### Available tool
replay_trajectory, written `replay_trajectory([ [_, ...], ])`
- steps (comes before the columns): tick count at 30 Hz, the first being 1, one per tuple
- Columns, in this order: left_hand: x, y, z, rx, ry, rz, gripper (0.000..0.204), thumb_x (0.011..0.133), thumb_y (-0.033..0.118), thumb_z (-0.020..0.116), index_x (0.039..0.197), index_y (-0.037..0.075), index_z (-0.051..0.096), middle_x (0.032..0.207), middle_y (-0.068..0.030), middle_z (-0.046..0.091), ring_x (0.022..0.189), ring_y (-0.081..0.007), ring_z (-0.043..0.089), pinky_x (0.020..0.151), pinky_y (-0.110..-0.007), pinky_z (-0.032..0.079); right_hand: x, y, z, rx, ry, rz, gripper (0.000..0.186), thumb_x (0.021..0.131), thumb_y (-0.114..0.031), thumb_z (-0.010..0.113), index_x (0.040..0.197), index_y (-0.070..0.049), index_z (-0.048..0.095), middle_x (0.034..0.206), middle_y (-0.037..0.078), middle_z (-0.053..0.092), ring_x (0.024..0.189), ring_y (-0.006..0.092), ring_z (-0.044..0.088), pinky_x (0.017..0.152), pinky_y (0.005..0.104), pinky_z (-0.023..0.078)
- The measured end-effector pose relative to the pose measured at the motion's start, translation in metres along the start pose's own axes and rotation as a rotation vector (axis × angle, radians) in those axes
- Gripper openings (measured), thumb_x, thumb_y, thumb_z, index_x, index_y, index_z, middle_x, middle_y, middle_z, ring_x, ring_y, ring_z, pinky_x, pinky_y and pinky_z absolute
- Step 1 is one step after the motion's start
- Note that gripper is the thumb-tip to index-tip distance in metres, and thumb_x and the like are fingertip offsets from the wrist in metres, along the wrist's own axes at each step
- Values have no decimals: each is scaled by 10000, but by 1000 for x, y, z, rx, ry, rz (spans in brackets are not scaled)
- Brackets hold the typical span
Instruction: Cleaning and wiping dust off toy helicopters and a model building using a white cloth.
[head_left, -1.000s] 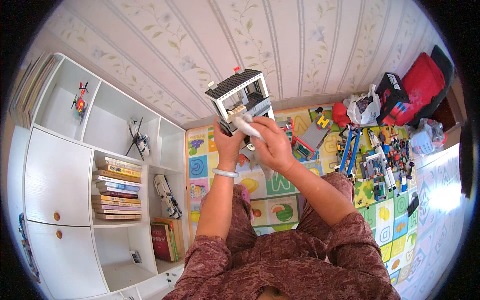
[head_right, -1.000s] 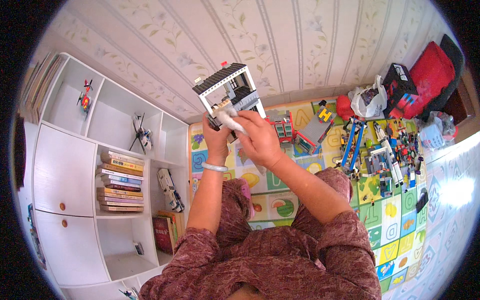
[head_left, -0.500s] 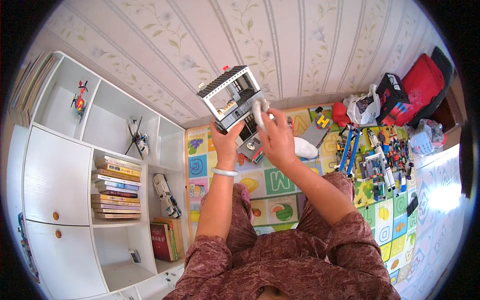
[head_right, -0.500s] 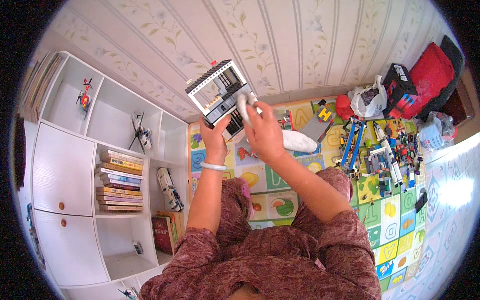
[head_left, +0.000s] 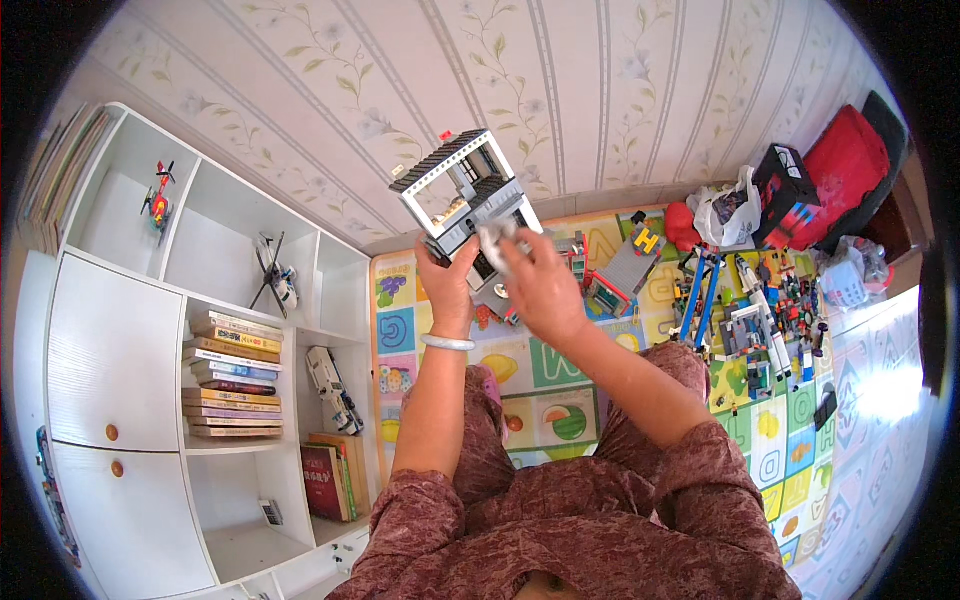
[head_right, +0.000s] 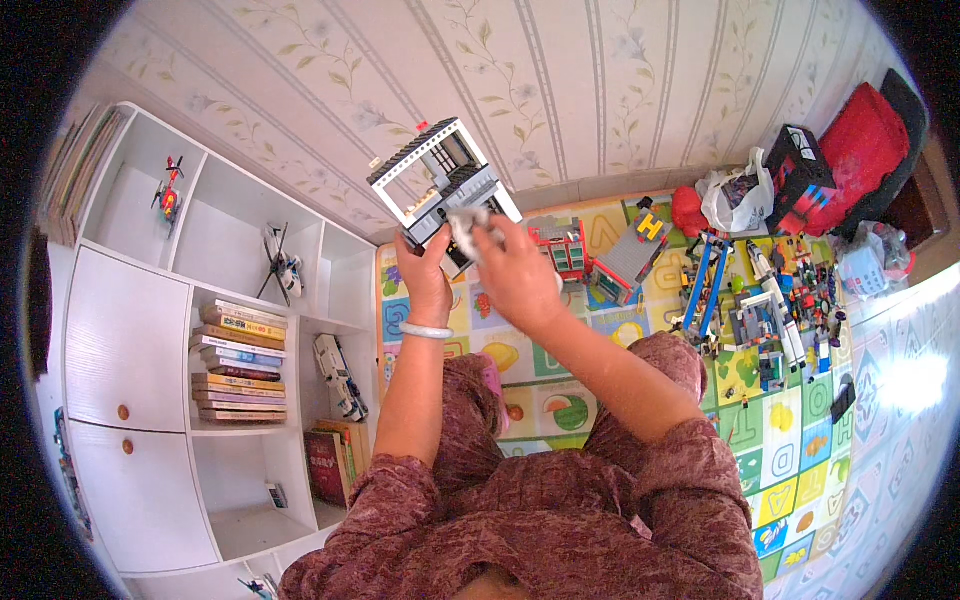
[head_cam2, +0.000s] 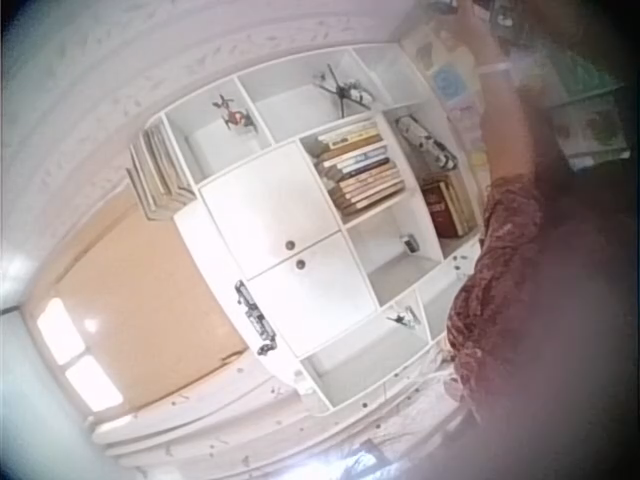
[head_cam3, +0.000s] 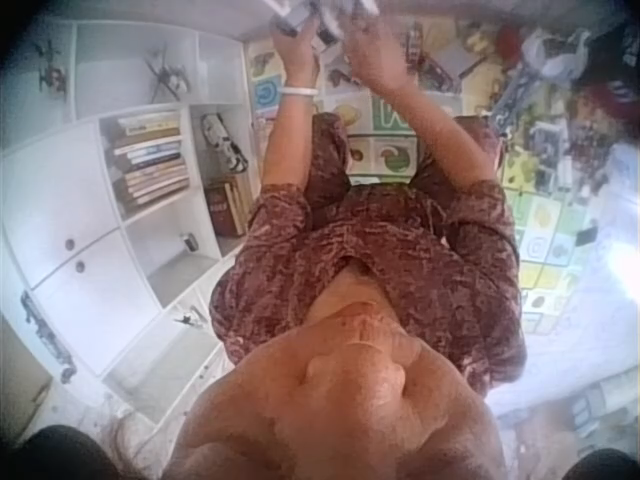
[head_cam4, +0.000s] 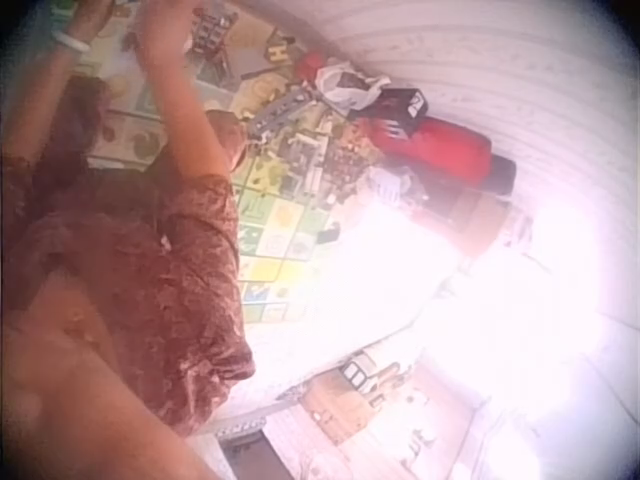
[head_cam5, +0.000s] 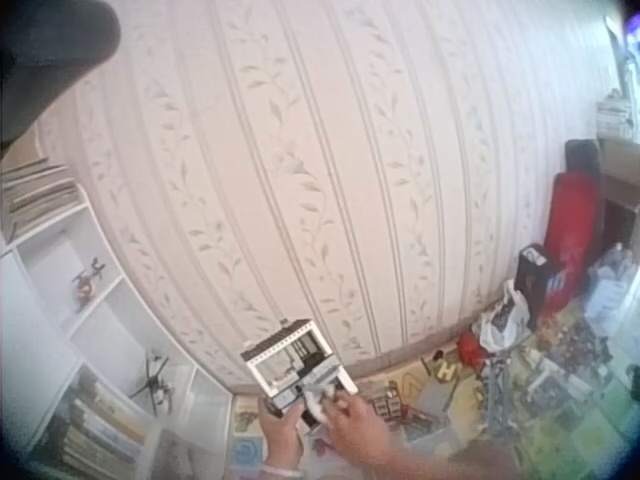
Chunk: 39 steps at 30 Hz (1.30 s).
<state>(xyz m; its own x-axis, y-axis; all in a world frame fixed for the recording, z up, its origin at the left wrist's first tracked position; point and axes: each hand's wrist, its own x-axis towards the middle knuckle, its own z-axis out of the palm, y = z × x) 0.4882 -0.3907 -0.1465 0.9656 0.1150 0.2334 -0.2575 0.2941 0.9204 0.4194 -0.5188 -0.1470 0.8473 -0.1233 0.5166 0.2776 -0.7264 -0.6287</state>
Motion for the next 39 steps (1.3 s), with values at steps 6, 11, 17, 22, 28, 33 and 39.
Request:
replay_trajectory([
  [6,3,0,-7,-86,17,-50,399,799,59,726,1137,25,516,1019,-66,612,897,-156,600,846,-288,469,-13,-4,12,-75,-103,-206,410,772,-102,608,1178,-51,587,1219,149,503,1045,339,558,881,401,498],
  [11,6,-2,-10,-93,22,-18,578,759,60,774,1238,-2,456,1075,-66,576,927,-141,568,846,-283,466,11,15,-4,-80,16,-27,449,756,-54,628,1203,-37,581,1256,173,479,965,328,584,820,416,498],
  [17,6,-3,-9,-41,13,13,536,770,43,763,1213,-4,464,1070,-68,579,926,-136,568,839,-278,467,-4,1,10,-96,-32,26,437,759,-58,633,1192,-27,584,1259,163,485,962,328,588,815,423,506],
  [22,5,-2,-11,-133,15,-65,517,778,48,760,1204,1,471,1056,-70,582,910,-133,570,815,-270,474,-17,-4,17,-69,-77,-260,460,755,-71,639,1209,-41,569,1270,150,489,1001,318,585,826,403,514],
  [28,7,0,-9,-96,48,6,516,768,47,766,1199,17,484,1046,-54,591,924,-131,570,835,-271,459,14,20,-5,-141,61,13,456,794,-94,609,1243,-53,540,1264,151,466,1011,329,576,826,406,512],
  [33,7,-2,-10,-77,15,-19,557,753,37,771,1216,8,462,1056,-62,587,934,-135,571,840,-276,465,16,22,-2,-137,118,77,493,783,-70,622,1266,-49,525,1277,160,455,1010,336,574,843,416,503],
  [39,7,-2,-10,-58,16,-26,597,745,51,781,1235,-3,444,1077,-73,580,949,-138,572,838,-278,476,13,17,5,-87,39,-106,477,772,-48,619,1242,-32,539,1271,177,462,978,348,577,832,432,488],
])
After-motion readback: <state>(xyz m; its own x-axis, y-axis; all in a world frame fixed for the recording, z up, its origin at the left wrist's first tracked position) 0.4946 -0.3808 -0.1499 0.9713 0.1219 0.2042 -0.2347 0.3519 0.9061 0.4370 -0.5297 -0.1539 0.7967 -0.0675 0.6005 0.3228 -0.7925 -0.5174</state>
